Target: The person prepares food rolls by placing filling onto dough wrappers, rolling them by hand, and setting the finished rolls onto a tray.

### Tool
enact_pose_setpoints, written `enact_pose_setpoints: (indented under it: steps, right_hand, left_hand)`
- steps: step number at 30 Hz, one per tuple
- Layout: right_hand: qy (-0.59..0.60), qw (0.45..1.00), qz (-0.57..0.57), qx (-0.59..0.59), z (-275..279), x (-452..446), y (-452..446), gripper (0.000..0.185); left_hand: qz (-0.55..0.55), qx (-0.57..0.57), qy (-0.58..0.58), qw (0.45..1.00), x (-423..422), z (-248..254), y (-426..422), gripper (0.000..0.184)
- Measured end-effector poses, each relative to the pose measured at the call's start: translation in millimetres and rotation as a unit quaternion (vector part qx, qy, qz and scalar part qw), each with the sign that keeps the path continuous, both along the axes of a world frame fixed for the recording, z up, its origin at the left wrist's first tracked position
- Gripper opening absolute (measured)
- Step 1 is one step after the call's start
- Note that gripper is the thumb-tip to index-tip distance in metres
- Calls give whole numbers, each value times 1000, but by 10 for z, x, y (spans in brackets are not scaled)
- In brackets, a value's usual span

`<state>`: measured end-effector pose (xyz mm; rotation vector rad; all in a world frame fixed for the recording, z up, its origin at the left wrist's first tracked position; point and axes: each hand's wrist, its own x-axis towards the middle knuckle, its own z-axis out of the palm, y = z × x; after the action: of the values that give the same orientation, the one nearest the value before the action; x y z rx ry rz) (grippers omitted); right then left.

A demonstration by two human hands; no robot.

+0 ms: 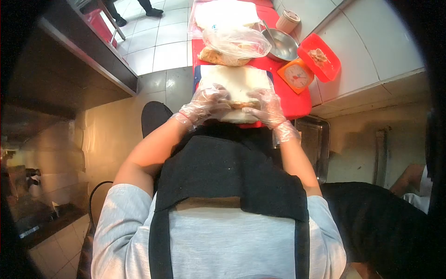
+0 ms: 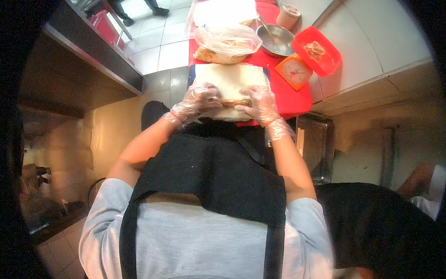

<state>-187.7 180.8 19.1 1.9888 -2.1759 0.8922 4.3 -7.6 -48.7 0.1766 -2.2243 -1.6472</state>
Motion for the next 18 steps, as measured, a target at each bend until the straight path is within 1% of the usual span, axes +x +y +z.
enact_pose_setpoints:
  steps: [1, 2, 3, 4, 5, 6, 7, 8, 10, 13, 14, 16, 18]
  right_hand:
    - [6, 1000, -17, -17, 25, -12, 28, 30]
    - [22, 1000, -12, 17, 5, -16, 49, 33]
    - [39, 998, -7, 50, -13, -35, 49, 36]
    - [57, 995, -1, 83, -35, -66, 39, 39]
    - [61, 994, 24, 85, -162, -112, 26, 42]
    - [41, 995, 30, 90, -267, -149, 24, 42]
    - [20, 995, 36, 94, -342, -169, 12, 42]
    - [-1, 994, 43, 97, -406, -197, 7, 42]
    - [15, 995, 20, 91, -249, -204, 62, 37]
    - [27, 995, 17, 98, -73, -285, 160, 34]
    - [28, 994, 21, 105, -68, -300, 203, 33]
    - [-19, 993, 11, 116, -200, -342, 228, 37]
    - [-51, 990, 23, 126, -214, -402, 235, 38]
  left_hand:
    - [25, -175, 6, 984, -52, 293, 118, 14]
    - [47, -343, 13, 938, -100, 497, 249, 14]
    - [24, -286, 6, 958, -143, 553, 336, 16]
    - [28, -174, -37, 984, -182, 540, 390, 17]
    - [32, -57, -82, 994, -211, 507, 447, 17]
    - [37, 60, -126, 990, -233, 484, 487, 18]
    - [41, -166, -125, 977, -247, 549, 499, 18]
    - [42, -193, -112, 974, -249, 569, 501, 19]
    - [46, -249, -84, 964, -243, 595, 495, 20]
    - [46, -289, -85, 952, -189, 623, 492, 29]
    - [48, -263, -105, 958, -188, 613, 522, 32]
    - [52, -211, -140, 966, -227, 618, 560, 37]
    - [40, -249, -154, 955, -275, 675, 562, 38]
